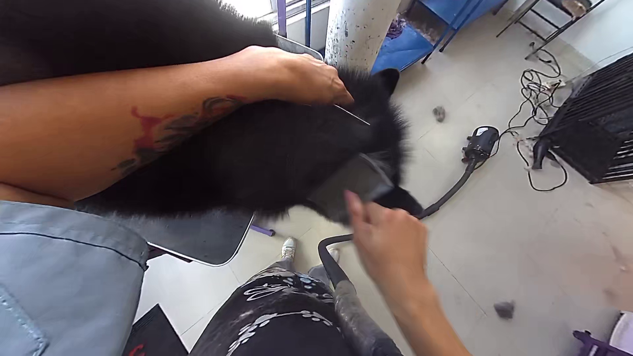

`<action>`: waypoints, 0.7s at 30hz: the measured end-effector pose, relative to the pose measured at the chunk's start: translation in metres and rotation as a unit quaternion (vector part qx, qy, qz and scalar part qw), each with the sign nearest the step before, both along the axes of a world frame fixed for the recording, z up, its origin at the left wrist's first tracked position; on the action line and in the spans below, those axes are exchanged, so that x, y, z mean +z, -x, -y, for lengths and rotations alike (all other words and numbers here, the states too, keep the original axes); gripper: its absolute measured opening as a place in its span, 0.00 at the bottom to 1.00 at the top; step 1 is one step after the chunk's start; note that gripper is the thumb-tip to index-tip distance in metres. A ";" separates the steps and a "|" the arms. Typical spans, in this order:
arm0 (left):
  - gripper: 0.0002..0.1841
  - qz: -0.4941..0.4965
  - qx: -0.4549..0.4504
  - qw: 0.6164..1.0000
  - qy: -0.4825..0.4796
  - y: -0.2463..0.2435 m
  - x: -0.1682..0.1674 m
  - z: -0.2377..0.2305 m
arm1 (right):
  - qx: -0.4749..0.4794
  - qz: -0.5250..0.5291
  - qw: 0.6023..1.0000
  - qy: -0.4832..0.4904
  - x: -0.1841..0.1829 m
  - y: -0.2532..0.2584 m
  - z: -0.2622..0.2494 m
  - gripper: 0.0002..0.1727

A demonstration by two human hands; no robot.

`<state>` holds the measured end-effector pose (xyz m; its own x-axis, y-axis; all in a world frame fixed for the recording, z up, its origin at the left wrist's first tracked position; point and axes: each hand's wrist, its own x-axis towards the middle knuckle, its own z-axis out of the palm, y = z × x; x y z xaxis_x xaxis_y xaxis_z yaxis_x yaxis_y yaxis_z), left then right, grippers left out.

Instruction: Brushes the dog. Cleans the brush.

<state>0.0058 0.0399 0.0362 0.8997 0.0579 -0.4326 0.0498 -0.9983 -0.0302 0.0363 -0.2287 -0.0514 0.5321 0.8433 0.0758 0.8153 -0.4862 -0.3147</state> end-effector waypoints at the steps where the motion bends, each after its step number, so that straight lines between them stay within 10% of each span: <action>1: 0.16 0.003 -0.002 1.000 -0.002 -0.001 0.001 0.000 | 0.023 -0.009 0.999 -0.026 0.000 0.009 -0.017 0.38; 7: 0.14 0.007 0.009 1.000 0.005 0.003 0.007 -0.003 | -0.095 0.007 0.985 0.145 -0.023 -0.064 0.047 0.45; 12: 0.15 0.014 -0.001 1.000 -0.005 -0.001 0.010 -0.003 | 0.005 0.018 0.999 -0.045 -0.001 -0.013 -0.013 0.39; 18: 0.13 0.027 0.004 1.000 0.001 0.004 0.008 -0.007 | -0.101 0.005 0.991 0.089 -0.022 -0.062 0.028 0.46; 21: 0.15 0.032 0.003 0.999 -0.019 -0.001 0.011 -0.005 | -0.032 0.033 0.996 -0.070 -0.010 -0.022 0.001 0.39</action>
<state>0.0067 0.0451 0.0467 0.9254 0.0790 -0.3708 0.0592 -0.9962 -0.0644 0.0579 -0.2297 -0.0611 0.5752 0.7860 0.2265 0.8047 -0.4939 -0.3294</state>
